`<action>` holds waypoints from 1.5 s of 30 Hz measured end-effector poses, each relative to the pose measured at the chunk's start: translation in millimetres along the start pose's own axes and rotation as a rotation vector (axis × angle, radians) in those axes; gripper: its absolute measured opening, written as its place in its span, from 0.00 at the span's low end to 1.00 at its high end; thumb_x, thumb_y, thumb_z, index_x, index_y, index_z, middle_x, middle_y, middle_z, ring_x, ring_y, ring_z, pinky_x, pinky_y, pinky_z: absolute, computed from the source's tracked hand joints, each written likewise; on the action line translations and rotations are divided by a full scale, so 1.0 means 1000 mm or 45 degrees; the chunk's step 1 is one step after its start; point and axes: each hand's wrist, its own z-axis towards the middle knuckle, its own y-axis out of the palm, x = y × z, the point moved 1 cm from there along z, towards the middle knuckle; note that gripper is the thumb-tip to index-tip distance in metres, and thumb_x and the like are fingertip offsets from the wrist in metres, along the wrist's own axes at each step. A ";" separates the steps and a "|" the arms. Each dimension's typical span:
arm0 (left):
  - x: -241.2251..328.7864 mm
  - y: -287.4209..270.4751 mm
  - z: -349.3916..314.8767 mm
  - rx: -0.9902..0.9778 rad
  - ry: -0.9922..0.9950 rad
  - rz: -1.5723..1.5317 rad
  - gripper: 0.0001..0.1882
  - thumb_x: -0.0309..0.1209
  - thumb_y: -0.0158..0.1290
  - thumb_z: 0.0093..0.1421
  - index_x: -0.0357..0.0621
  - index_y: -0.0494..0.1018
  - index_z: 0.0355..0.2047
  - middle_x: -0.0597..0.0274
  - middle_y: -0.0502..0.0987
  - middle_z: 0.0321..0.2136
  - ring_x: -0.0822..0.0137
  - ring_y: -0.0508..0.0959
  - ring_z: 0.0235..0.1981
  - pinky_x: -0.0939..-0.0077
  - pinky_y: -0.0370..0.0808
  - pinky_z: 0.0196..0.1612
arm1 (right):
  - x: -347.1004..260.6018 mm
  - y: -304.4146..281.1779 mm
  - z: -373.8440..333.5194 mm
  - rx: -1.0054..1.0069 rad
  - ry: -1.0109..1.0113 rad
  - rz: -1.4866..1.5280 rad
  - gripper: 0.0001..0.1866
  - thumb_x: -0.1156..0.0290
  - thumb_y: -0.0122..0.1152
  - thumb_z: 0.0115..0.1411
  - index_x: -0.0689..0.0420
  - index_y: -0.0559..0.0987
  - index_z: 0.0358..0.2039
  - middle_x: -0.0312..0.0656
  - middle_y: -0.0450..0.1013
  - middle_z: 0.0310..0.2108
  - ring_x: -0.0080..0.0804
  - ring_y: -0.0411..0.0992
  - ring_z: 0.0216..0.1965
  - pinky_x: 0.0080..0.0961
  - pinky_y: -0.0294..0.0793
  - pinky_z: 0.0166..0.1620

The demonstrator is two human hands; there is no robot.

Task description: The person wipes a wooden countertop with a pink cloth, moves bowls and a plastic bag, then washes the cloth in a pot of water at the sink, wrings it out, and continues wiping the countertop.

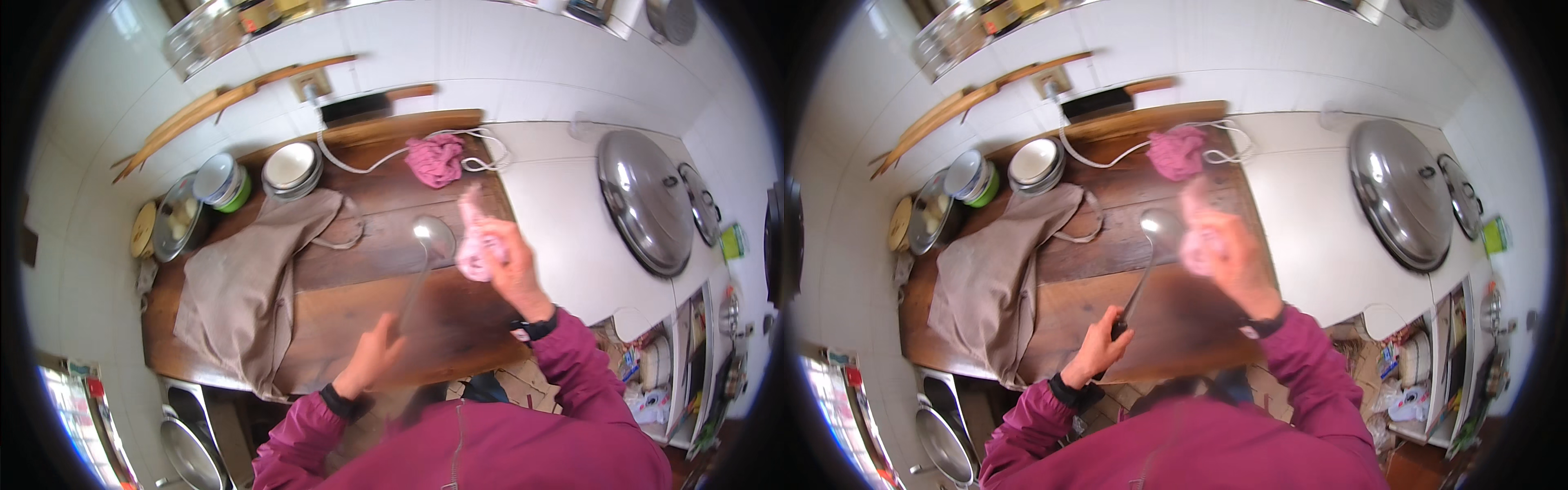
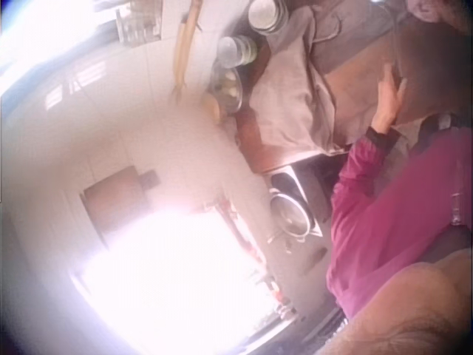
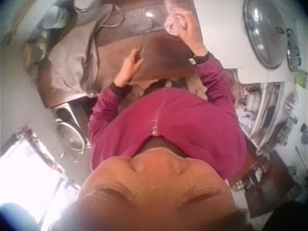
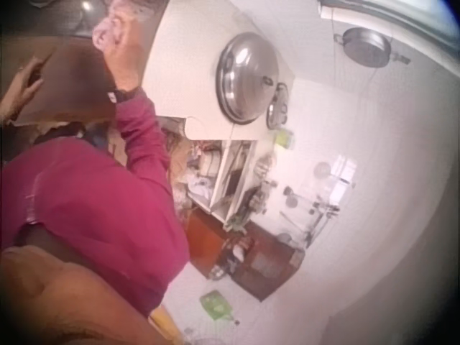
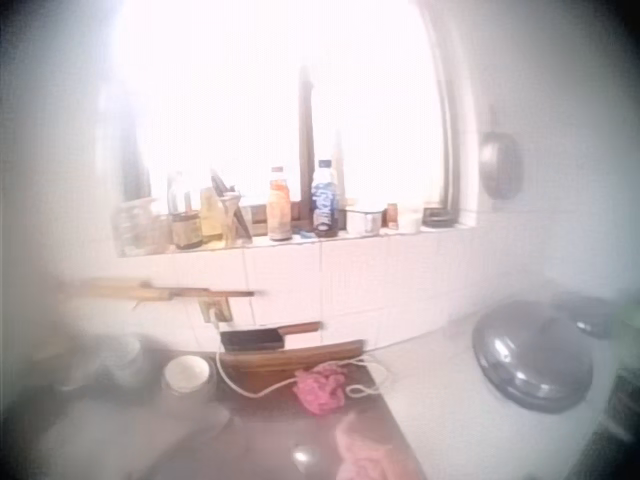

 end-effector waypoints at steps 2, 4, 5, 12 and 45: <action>0.011 0.013 -0.003 -0.055 0.278 0.239 0.17 0.27 0.54 0.55 0.39 0.63 0.44 0.52 0.71 0.19 0.53 0.73 0.19 0.67 0.70 0.24 | -0.006 0.011 -0.004 -0.058 -0.191 -0.189 0.12 0.79 0.54 0.53 0.58 0.73 0.39 0.46 0.73 0.39 0.42 0.72 0.42 0.33 0.70 0.44; 0.021 0.021 -0.007 -0.249 0.293 0.210 0.18 0.28 0.54 0.55 0.39 0.63 0.44 0.49 0.70 0.20 0.48 0.72 0.21 0.67 0.69 0.25 | 0.006 0.005 -0.016 -0.048 -0.009 -0.176 0.10 0.75 0.55 0.54 0.57 0.73 0.39 0.45 0.73 0.37 0.40 0.72 0.41 0.32 0.70 0.43; 0.024 0.024 -0.008 -0.368 0.220 0.251 0.18 0.28 0.54 0.55 0.39 0.64 0.45 0.48 0.69 0.21 0.45 0.71 0.23 0.66 0.69 0.25 | 0.017 -0.004 -0.026 -0.010 0.203 -0.123 0.10 0.73 0.55 0.55 0.57 0.73 0.39 0.44 0.73 0.35 0.37 0.72 0.40 0.29 0.70 0.43; 0.071 0.089 0.007 -0.499 0.523 -0.020 0.14 0.28 0.53 0.56 0.40 0.64 0.41 0.53 0.69 0.18 0.62 0.72 0.18 0.68 0.68 0.24 | 0.082 -0.125 -0.110 -0.046 0.889 1.377 0.10 0.73 0.45 0.60 0.61 0.74 0.39 0.46 0.72 0.37 0.34 0.71 0.39 0.26 0.71 0.44; 0.319 0.716 -0.100 -2.208 0.164 -0.222 0.15 0.28 0.50 0.60 0.37 0.67 0.47 0.63 0.75 0.33 0.70 0.76 0.31 0.77 0.74 0.33 | 0.016 -0.551 -0.529 1.161 0.998 0.054 0.27 0.68 0.56 0.54 0.59 0.63 0.54 0.45 0.73 0.35 0.34 0.73 0.39 0.26 0.71 0.44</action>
